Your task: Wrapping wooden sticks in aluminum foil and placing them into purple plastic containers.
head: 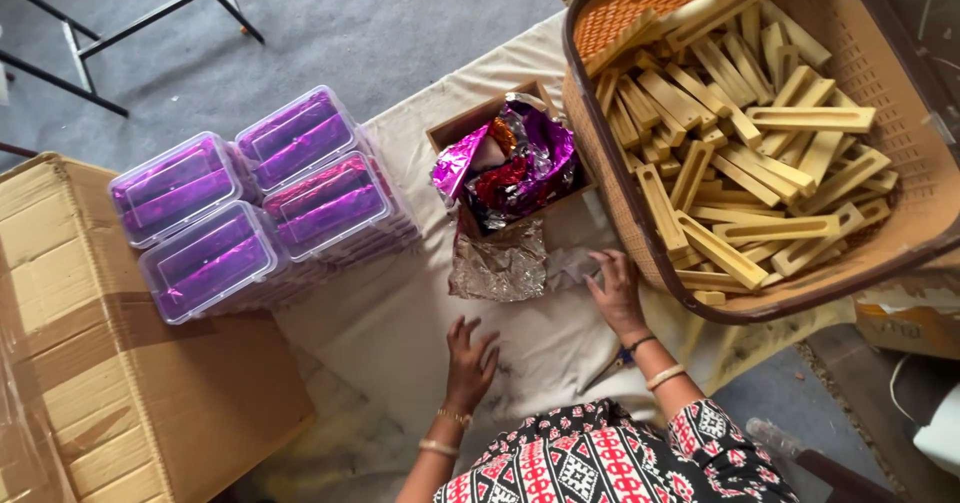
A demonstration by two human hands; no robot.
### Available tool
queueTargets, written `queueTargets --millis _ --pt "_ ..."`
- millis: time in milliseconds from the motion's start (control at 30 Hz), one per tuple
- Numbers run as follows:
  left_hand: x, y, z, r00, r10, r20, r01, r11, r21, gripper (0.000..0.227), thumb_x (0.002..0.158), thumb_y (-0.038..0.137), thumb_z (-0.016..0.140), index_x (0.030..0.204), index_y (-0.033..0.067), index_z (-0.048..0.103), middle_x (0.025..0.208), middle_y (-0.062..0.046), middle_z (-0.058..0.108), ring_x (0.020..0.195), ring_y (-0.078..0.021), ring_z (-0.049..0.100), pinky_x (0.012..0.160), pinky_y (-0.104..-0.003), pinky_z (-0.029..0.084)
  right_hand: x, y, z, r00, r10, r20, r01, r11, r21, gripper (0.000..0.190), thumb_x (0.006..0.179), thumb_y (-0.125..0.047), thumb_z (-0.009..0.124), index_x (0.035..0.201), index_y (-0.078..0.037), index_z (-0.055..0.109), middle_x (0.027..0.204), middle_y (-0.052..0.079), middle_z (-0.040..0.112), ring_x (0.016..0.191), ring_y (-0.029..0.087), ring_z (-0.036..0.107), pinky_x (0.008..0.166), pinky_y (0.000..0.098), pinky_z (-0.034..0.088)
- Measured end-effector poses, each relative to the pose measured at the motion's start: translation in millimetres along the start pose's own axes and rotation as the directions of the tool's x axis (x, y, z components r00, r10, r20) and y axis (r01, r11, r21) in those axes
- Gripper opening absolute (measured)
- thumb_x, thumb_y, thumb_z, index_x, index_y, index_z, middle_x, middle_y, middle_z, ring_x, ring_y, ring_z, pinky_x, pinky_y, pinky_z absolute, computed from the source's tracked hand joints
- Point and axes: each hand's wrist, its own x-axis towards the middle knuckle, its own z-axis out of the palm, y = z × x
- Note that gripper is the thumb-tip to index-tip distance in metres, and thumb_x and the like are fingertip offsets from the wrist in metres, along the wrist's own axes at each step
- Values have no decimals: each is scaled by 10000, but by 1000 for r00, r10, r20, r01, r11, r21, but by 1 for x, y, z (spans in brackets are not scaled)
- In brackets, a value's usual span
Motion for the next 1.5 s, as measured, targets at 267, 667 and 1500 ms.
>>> queueTargets --millis 267,667,1500 --pt "-32 17 9 981 61 183 -58 998 -24 296 857 109 733 1149 137 698 1416 -139 519 1434 -421 350 1172 -517 353 12 -12 7 999 0 52 0 1000 14 660 782 -309 813 1368 -169 542 1384 186 469 1248 412 452 1067 525 374" --pt "-59 22 24 851 255 459 -285 959 -4 406 856 296 743 1259 250 722 1565 -106 416 1481 -388 229 1200 -570 71 -44 49 10 973 64 224 -57 998 -40 368 891 -7 544 1212 -140 668 1245 105 627 1199 346 580 1013 416 509" --pt "288 261 126 618 258 742 -732 535 423 261 861 233 713 1122 235 716 1138 -45 643 1147 -285 562 833 -528 494 -96 94 -15 999 49 -5 -49 993 109 386 850 -35 620 1221 -128 674 1288 88 672 1199 323 631 1041 411 506"
